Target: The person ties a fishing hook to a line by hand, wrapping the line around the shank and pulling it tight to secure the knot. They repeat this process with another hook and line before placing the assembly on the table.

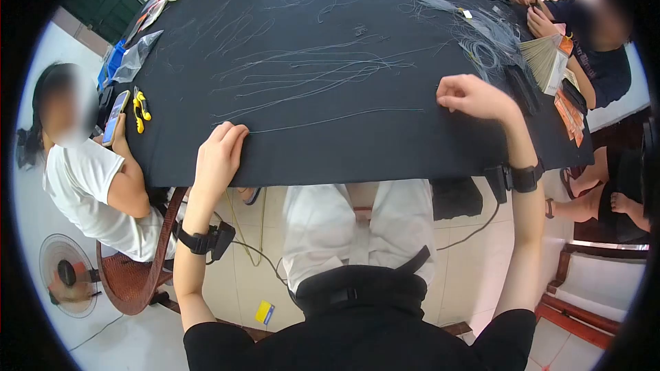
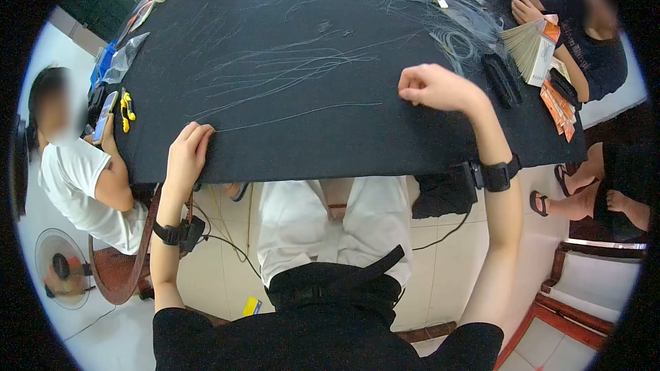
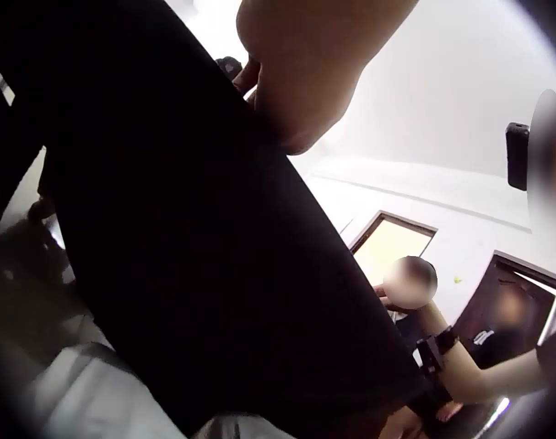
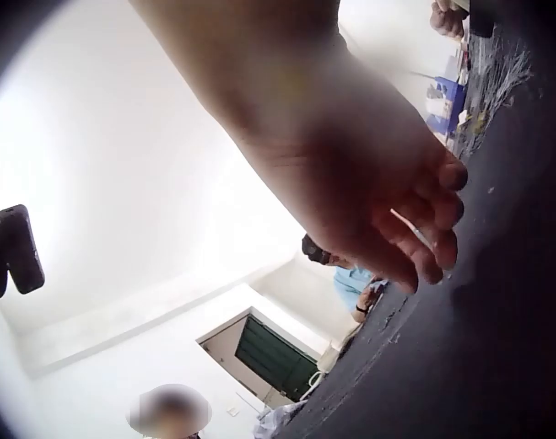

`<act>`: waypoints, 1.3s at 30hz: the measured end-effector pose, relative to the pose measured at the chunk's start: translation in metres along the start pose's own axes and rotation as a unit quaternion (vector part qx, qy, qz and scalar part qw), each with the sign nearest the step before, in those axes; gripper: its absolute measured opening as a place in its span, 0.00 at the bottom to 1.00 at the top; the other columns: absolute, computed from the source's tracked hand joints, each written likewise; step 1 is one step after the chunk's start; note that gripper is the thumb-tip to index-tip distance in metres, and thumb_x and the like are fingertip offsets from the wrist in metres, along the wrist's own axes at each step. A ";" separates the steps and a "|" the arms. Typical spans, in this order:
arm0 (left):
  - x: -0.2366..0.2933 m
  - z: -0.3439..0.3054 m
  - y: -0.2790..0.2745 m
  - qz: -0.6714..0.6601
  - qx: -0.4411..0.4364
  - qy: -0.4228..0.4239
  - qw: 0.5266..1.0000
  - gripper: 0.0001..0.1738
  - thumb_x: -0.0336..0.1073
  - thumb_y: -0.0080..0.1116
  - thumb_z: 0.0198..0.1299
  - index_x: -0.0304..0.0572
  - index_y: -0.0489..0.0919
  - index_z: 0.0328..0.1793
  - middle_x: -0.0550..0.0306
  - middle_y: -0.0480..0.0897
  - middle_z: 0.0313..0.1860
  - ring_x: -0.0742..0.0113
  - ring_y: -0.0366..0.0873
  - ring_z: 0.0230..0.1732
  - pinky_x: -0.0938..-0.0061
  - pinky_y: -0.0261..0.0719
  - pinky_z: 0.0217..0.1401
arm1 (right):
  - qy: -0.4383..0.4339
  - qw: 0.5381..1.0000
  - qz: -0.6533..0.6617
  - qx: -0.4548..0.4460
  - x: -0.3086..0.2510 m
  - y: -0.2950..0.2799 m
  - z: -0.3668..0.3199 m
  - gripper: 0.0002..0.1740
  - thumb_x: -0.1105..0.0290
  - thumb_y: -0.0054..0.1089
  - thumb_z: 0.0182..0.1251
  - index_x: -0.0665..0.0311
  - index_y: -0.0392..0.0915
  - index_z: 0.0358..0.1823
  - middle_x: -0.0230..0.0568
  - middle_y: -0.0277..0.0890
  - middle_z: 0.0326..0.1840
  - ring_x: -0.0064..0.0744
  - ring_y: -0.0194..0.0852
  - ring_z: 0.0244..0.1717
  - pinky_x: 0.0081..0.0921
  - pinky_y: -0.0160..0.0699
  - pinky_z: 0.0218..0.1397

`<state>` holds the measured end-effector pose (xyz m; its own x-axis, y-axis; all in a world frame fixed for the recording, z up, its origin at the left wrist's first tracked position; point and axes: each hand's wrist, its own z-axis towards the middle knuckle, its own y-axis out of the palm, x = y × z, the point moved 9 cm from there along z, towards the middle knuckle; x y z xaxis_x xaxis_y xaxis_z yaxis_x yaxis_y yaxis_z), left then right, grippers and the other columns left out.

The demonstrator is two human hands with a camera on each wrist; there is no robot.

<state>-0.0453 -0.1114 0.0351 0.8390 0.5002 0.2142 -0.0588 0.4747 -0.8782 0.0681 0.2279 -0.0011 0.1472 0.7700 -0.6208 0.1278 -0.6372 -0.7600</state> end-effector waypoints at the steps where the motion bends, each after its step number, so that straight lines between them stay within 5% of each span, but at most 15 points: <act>1: 0.001 -0.004 -0.004 0.034 0.011 0.018 0.999 0.04 0.28 0.53 0.55 0.36 0.76 0.35 0.56 0.75 0.31 0.58 0.73 0.32 0.73 0.72 0.34 | 0.004 1.000 -0.024 -0.001 0.001 -0.005 0.006 0.10 0.67 0.55 0.57 0.68 0.75 0.32 0.39 0.74 0.22 0.29 0.72 0.25 0.25 0.71 0.31; 3: -0.004 -0.008 -0.004 0.099 -0.017 0.011 0.995 0.08 0.29 0.54 0.54 0.36 0.77 0.40 0.56 0.75 0.36 0.60 0.72 0.39 0.71 0.68 0.44 | -0.001 0.993 -0.103 0.065 -0.007 -0.026 0.024 0.12 0.66 0.56 0.57 0.68 0.74 0.34 0.42 0.76 0.28 0.34 0.74 0.30 0.28 0.73 0.34; 5: -0.002 -0.006 -0.012 0.145 0.008 0.015 0.989 0.10 0.29 0.53 0.55 0.36 0.77 0.43 0.56 0.75 0.39 0.61 0.71 0.42 0.70 0.66 0.49 | -0.059 0.982 -0.046 0.175 -0.009 -0.040 0.049 0.12 0.66 0.57 0.56 0.67 0.73 0.37 0.43 0.76 0.29 0.34 0.74 0.31 0.28 0.72 0.36; 10: 0.000 0.003 -0.032 0.263 0.039 -0.024 0.964 0.12 0.31 0.51 0.56 0.35 0.78 0.44 0.55 0.75 0.42 0.61 0.71 0.46 0.67 0.63 0.54 | -0.061 0.976 -0.024 0.205 0.004 -0.036 0.106 0.14 0.66 0.57 0.56 0.65 0.73 0.42 0.42 0.75 0.30 0.34 0.74 0.33 0.29 0.71 0.38; 16: -0.012 -0.001 -0.018 0.185 -0.143 -0.095 0.968 0.06 0.30 0.53 0.53 0.38 0.80 0.33 0.60 0.78 0.36 0.60 0.72 0.42 0.68 0.65 0.48 | -0.063 0.977 -0.053 0.199 0.006 -0.033 0.123 0.12 0.64 0.58 0.55 0.61 0.76 0.38 0.39 0.75 0.28 0.34 0.74 0.32 0.30 0.71 0.37; 22: -0.017 -0.004 -0.013 0.280 -0.173 -0.109 0.938 0.20 0.33 0.59 0.49 0.41 0.74 0.51 0.55 0.77 0.38 0.60 0.72 0.44 0.66 0.64 0.50 | -0.068 0.972 -0.108 0.199 0.003 -0.030 0.129 0.11 0.62 0.55 0.57 0.60 0.76 0.38 0.39 0.76 0.29 0.36 0.74 0.32 0.31 0.71 0.37; 25: 0.005 0.008 -0.036 0.317 -0.046 -0.057 0.946 0.27 0.34 0.60 0.49 0.42 0.70 0.58 0.52 0.75 0.43 0.57 0.70 0.48 0.67 0.63 0.54 | -0.069 0.962 -0.144 0.219 0.001 -0.029 0.124 0.12 0.61 0.53 0.59 0.61 0.75 0.40 0.39 0.77 0.29 0.36 0.74 0.32 0.31 0.72 0.37; 27: 0.022 0.019 -0.040 0.233 -0.051 -0.046 0.970 0.25 0.34 0.61 0.49 0.41 0.71 0.56 0.51 0.73 0.50 0.55 0.69 0.52 0.67 0.63 0.56 | -0.073 0.964 -0.135 0.219 -0.002 -0.032 0.120 0.14 0.61 0.52 0.60 0.63 0.75 0.40 0.39 0.76 0.28 0.35 0.74 0.31 0.29 0.72 0.38; 30: 0.064 0.035 -0.040 0.057 -0.080 0.024 0.995 0.24 0.34 0.61 0.49 0.40 0.72 0.55 0.51 0.73 0.51 0.54 0.68 0.53 0.66 0.64 0.56 | -0.086 0.978 0.034 0.190 -0.011 -0.038 0.104 0.14 0.61 0.50 0.63 0.67 0.72 0.36 0.32 0.71 0.22 0.20 0.66 0.24 0.17 0.65 0.29; 35: 0.116 0.067 -0.014 -0.146 -0.083 0.143 0.975 0.23 0.33 0.61 0.49 0.39 0.73 0.53 0.51 0.73 0.52 0.56 0.69 0.55 0.67 0.66 0.58 | -0.093 0.960 0.263 -0.025 -0.049 -0.004 0.058 0.18 0.59 0.50 0.64 0.70 0.72 0.41 0.32 0.71 0.17 0.10 0.57 0.14 0.10 0.52 0.15; 39: 0.111 0.110 0.035 -0.263 -0.094 0.142 0.950 0.18 0.33 0.60 0.50 0.38 0.75 0.49 0.53 0.76 0.48 0.61 0.73 0.49 0.70 0.70 0.52 | -0.079 0.949 0.294 -0.088 -0.058 0.035 0.052 0.17 0.60 0.50 0.65 0.70 0.72 0.42 0.32 0.71 0.16 0.11 0.56 0.10 0.09 0.54 0.13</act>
<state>-0.0139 0.0407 0.0753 0.8388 0.0015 0.5445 0.4846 0.4540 -0.7477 0.0132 0.1627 -0.0012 0.0970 0.2668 -0.9588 0.2322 -0.9429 -0.2389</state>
